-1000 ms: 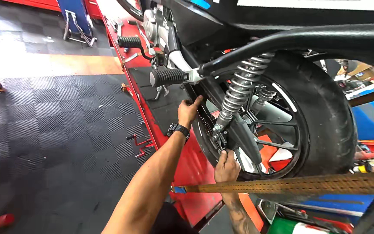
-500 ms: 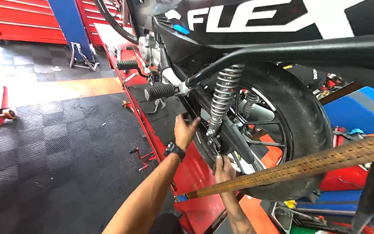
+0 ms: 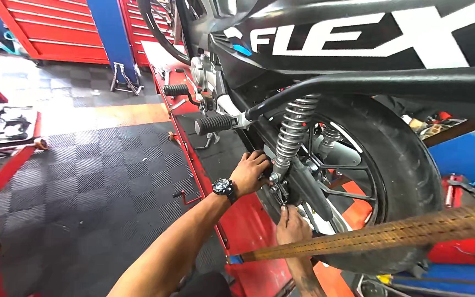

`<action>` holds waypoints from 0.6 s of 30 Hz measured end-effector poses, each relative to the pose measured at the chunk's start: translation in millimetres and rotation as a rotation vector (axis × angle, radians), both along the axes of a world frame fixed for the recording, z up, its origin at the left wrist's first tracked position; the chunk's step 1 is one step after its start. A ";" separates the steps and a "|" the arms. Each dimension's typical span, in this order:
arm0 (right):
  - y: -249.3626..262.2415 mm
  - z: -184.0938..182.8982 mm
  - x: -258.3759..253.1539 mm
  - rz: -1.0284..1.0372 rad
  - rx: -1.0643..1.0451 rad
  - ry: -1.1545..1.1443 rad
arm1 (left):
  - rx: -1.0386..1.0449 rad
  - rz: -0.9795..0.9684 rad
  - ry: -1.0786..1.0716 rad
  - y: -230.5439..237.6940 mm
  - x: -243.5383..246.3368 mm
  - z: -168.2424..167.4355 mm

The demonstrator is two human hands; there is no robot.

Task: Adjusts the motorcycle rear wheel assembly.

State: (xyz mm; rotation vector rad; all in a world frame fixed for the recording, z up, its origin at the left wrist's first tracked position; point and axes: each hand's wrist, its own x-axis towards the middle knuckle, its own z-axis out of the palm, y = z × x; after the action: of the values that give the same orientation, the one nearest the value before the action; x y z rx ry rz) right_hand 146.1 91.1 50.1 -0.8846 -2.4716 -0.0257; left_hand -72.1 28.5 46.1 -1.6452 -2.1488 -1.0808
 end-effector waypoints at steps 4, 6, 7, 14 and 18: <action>5.4 1.4 0.9 0.029 -0.015 0.010 | -0.031 -0.011 0.023 1.3 -0.7 2.7; 7.7 -4.1 2.1 0.054 -0.039 0.071 | -0.041 -0.016 0.033 1.4 0.4 1.3; 7.7 -7.4 1.1 0.053 -0.047 0.106 | -0.053 -0.018 0.036 1.4 -0.1 1.9; 5.6 -26.5 -4.3 0.037 -0.009 0.178 | -0.176 -0.034 0.079 4.4 -10.2 10.0; 3.8 8.3 18.6 0.033 -0.093 0.104 | -0.170 -0.041 0.070 4.5 -10.2 8.3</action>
State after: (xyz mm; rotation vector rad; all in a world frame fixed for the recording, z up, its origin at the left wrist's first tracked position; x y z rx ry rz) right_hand 164.8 94.9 58.5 -0.8616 -2.4057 0.1448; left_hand -82.3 32.9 54.4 -1.7793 -2.2244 -0.8583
